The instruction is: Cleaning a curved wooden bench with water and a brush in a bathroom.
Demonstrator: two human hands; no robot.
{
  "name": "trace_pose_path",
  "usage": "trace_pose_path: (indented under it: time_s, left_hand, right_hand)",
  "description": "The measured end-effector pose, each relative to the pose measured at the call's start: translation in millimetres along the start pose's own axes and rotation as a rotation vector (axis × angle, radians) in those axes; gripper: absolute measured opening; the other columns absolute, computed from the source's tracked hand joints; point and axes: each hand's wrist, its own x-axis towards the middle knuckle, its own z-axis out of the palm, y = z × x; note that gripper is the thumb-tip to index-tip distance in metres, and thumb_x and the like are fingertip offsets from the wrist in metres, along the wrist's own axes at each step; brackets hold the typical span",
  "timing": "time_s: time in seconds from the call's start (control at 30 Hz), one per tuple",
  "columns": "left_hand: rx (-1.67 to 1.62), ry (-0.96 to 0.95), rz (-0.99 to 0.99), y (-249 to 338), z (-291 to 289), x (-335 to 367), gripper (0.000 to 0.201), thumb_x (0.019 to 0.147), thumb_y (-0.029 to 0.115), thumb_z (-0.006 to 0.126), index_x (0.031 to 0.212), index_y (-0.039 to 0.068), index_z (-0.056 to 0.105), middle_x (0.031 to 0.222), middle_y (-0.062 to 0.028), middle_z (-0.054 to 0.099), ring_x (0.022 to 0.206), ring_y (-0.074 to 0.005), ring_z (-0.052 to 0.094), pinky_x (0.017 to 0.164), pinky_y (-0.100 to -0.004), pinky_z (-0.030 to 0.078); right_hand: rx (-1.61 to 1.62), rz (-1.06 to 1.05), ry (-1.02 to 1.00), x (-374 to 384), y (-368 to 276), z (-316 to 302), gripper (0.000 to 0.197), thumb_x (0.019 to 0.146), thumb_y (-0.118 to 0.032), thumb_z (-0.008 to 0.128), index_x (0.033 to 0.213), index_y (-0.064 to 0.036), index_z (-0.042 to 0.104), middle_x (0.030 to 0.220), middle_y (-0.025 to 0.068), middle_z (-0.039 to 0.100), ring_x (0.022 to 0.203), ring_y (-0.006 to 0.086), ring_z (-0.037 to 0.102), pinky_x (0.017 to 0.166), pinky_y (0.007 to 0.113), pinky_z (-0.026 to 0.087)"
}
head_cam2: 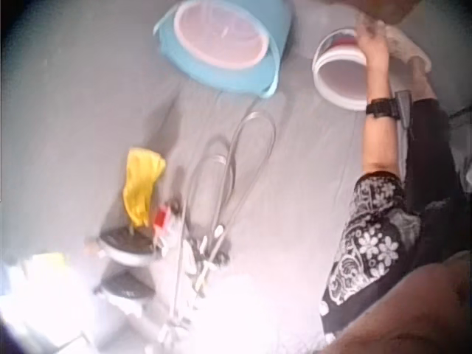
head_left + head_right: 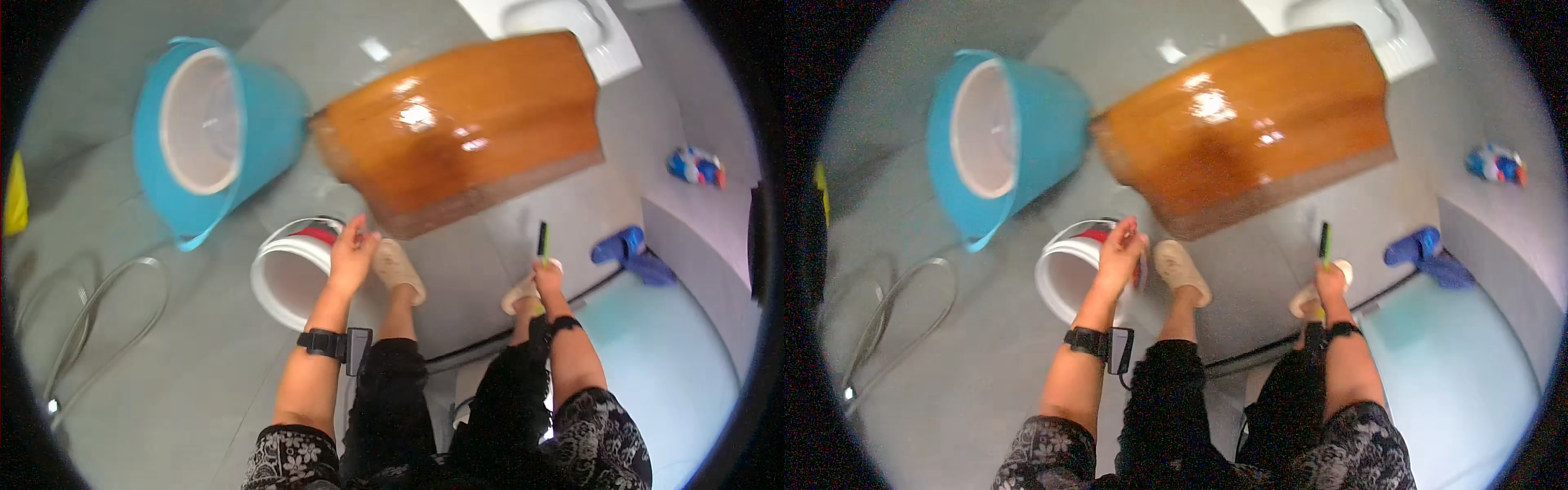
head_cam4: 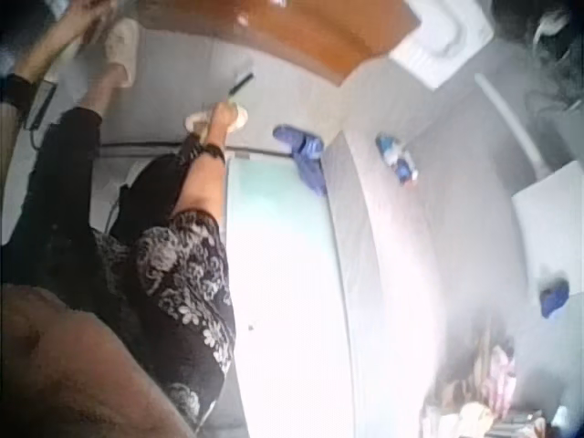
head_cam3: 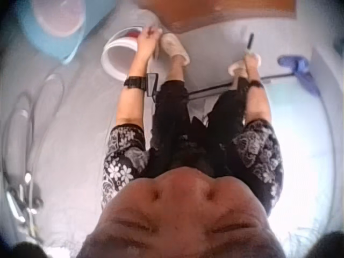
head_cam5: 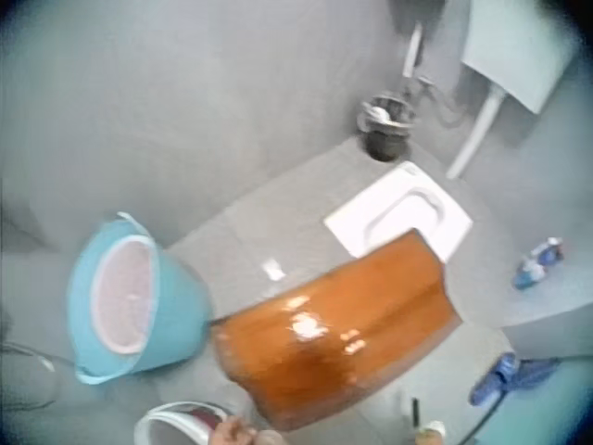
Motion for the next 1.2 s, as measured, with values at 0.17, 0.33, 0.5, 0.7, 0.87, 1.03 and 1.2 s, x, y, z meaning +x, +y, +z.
trace_pose_path:
  time_s: [0.17,0.33,0.5,0.7,0.87,1.03,1.2]
  left_hand:
    - [-0.627,0.492,0.218,65,-117,14,0.025,0.083,0.011,0.054,0.102,0.001,0.042,0.082,-0.0070,0.052,0.072,-0.0176,0.057,0.062,-0.0274,0.049]
    - [-1.039,0.658,-0.038,59,-222,50,0.037,0.083,0.009,0.050,0.112,-0.006,0.032,0.096,-0.0213,0.044,0.084,-0.0297,0.055,0.073,-0.0354,0.053]
    - [-1.425,0.427,-0.524,43,-259,112,0.047,0.083,0.009,0.050,0.119,-0.007,0.025,0.109,-0.0261,0.037,0.088,-0.0368,0.052,0.078,-0.0448,0.050]
    - [-1.395,0.356,-0.118,24,-257,129,0.027,0.081,0.008,0.051,0.103,-0.003,0.040,0.105,-0.0193,0.046,0.089,-0.0338,0.053,0.084,-0.0522,0.044]
    - [-1.021,0.512,-0.050,27,-303,114,0.021,0.077,0.003,0.048,0.098,-0.001,0.043,0.091,-0.0114,0.054,0.072,-0.0290,0.058,0.072,-0.0537,0.048]
    - [0.333,1.025,0.150,50,-291,94,0.021,0.065,0.014,0.058,0.079,-0.001,0.054,0.073,-0.0136,0.059,0.066,-0.0277,0.058,0.064,-0.0384,0.047]
    - [0.470,0.919,0.097,38,-252,116,0.019,0.062,0.015,0.060,0.071,0.000,0.053,0.067,-0.0121,0.058,0.062,-0.0264,0.057,0.062,-0.0363,0.045]
  right_hand:
    - [-0.086,-0.013,-0.120,-35,-30,15,0.021,0.077,-0.020,0.055,0.069,-0.0005,0.056,0.053,0.0067,0.053,0.043,0.0143,0.048,0.042,0.030,0.038]
    - [-0.046,-0.124,-0.315,-83,-88,55,0.019,0.077,-0.018,0.057,0.073,0.0014,0.057,0.055,0.0054,0.053,0.046,0.0124,0.050,0.046,0.027,0.040]
    - [-0.061,-0.202,-0.387,-107,-98,67,0.016,0.079,-0.015,0.057,0.079,0.0013,0.057,0.056,0.0035,0.052,0.049,0.0115,0.050,0.048,0.026,0.041]
    - [-0.118,-0.040,-0.302,-119,-96,51,0.016,0.080,-0.017,0.056,0.077,-0.0008,0.057,0.055,0.0039,0.053,0.046,0.0108,0.047,0.044,0.025,0.038]
    - [-0.127,0.026,-0.277,-126,-89,47,0.018,0.079,-0.018,0.056,0.076,-0.0007,0.058,0.053,0.0038,0.052,0.044,0.0111,0.046,0.043,0.025,0.037]
    - [-0.183,0.027,-0.303,-135,-102,42,0.018,0.079,-0.018,0.055,0.080,0.0001,0.058,0.054,0.0049,0.054,0.046,0.0128,0.051,0.047,0.027,0.041]
    - [-0.146,-0.016,-0.282,-128,-88,38,0.019,0.080,-0.016,0.055,0.078,0.0021,0.057,0.057,0.0052,0.053,0.049,0.0118,0.049,0.047,0.027,0.040]
